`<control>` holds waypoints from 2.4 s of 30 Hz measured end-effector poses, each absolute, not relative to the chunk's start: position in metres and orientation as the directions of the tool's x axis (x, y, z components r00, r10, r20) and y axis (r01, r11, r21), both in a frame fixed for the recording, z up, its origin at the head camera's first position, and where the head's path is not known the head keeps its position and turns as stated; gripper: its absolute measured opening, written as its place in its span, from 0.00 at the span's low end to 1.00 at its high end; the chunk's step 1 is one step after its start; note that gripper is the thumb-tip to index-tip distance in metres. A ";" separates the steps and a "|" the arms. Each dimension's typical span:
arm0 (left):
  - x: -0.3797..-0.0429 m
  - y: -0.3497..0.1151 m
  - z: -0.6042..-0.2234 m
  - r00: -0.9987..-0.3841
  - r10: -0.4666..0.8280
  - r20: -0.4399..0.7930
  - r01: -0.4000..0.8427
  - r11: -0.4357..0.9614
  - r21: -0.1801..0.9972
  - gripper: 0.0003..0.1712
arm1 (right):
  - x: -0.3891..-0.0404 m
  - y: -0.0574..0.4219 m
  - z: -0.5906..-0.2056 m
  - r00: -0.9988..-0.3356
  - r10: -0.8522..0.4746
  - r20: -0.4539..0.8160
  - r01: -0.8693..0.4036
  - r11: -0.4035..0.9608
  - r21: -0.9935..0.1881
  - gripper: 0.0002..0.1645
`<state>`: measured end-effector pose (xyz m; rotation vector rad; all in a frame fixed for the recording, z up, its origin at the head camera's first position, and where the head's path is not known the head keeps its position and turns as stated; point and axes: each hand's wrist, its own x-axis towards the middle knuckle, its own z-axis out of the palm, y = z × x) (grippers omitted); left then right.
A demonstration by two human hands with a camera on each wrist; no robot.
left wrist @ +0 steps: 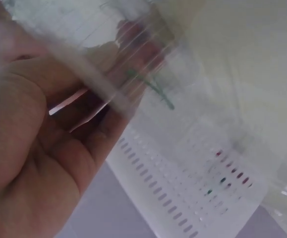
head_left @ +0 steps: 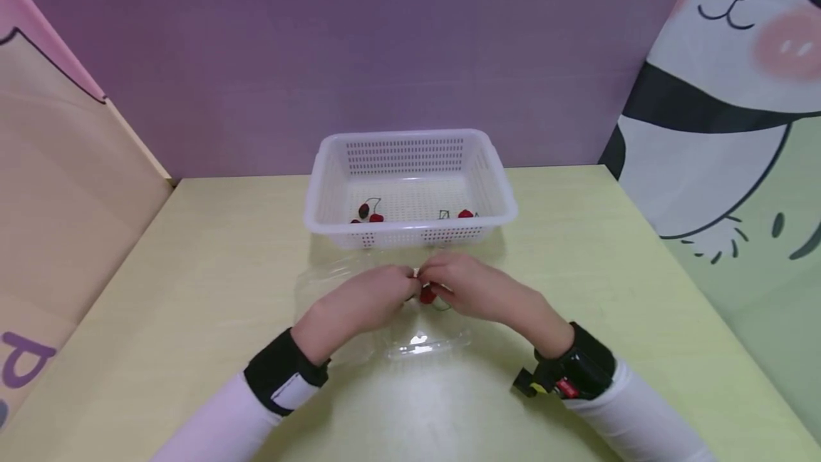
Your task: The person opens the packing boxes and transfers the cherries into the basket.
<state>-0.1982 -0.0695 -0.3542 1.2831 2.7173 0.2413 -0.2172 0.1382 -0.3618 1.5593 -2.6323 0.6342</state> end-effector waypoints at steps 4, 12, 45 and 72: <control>-0.198 -0.072 -0.349 -0.653 0.755 -0.061 0.732 0.650 0.203 0.09 | -0.215 0.138 -0.361 -0.527 -0.837 0.147 -0.824 0.461 -0.331 0.10; -0.197 -0.074 -0.338 -0.625 0.779 0.047 0.773 0.609 0.178 0.12 | -0.214 0.137 -0.365 -0.555 -0.827 0.091 -0.813 0.515 -0.272 0.05; -0.201 -0.082 -0.327 -0.482 0.670 0.565 0.836 0.545 0.068 0.17 | -0.209 0.138 -0.375 -0.633 -0.774 0.018 -0.764 0.620 -0.178 0.07; -0.217 -0.100 -0.324 -0.504 0.530 0.681 0.798 0.589 0.132 0.18 | -0.211 0.137 -0.375 -0.611 -0.788 -0.081 -0.758 0.611 -0.228 0.17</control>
